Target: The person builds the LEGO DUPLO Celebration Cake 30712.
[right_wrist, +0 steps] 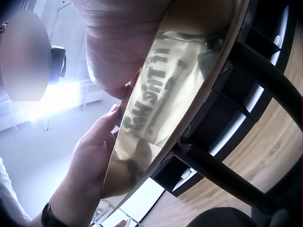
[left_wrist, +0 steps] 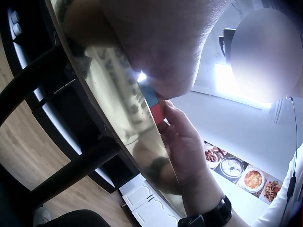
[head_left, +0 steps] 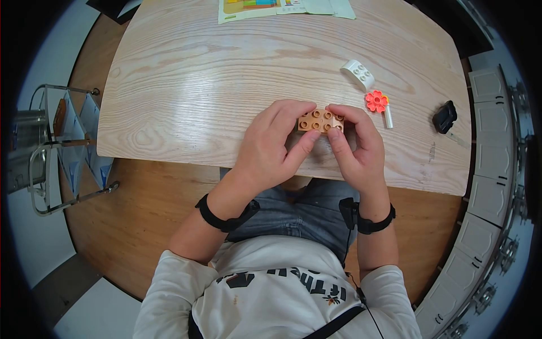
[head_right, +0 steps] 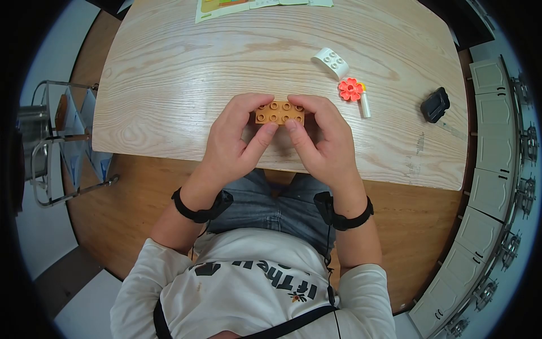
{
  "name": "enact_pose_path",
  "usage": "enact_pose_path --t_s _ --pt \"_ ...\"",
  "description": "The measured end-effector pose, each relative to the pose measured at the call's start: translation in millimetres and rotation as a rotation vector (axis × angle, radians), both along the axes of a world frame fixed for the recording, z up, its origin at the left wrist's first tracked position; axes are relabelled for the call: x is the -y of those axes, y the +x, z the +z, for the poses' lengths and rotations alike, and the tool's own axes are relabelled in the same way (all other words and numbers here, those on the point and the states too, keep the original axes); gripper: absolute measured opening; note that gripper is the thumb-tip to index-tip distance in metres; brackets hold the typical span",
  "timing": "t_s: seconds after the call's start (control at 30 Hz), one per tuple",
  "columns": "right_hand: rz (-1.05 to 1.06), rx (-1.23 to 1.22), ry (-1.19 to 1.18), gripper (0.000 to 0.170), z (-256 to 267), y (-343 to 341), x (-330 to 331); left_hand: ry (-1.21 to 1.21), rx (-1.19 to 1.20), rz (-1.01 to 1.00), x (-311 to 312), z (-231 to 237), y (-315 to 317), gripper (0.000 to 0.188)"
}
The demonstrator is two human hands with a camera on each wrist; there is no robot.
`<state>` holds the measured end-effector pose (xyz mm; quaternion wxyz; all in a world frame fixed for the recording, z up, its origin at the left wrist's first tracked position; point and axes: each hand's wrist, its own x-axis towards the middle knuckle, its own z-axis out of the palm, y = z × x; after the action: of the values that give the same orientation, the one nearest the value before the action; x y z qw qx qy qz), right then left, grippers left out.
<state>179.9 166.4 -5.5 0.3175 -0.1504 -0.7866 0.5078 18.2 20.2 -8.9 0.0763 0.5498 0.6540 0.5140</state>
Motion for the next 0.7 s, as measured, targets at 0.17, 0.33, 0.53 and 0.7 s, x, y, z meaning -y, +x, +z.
enact_pose_path --t_s 0.17,0.33,0.53,0.7 --pt "0.0 -0.003 -0.01 0.033 -1.3 -0.1 0.0 0.0 0.01 0.002 0.0 0.7 0.7 0.043" --pt "0.0 -0.008 -0.031 0.035 -0.5 0.1 0.6 0.007 0.02 -0.001 0.1 1.1 2.1 0.042" --pt "0.006 -0.007 -0.023 0.036 -1.0 0.7 -2.4 -0.015 0.017 -0.01 -1.9 3.4 -0.3 0.044" --pt "0.012 0.022 -0.046 0.037 2.0 -3.1 -7.1 -0.071 0.032 -0.012 -3.1 7.2 -2.0 0.046"
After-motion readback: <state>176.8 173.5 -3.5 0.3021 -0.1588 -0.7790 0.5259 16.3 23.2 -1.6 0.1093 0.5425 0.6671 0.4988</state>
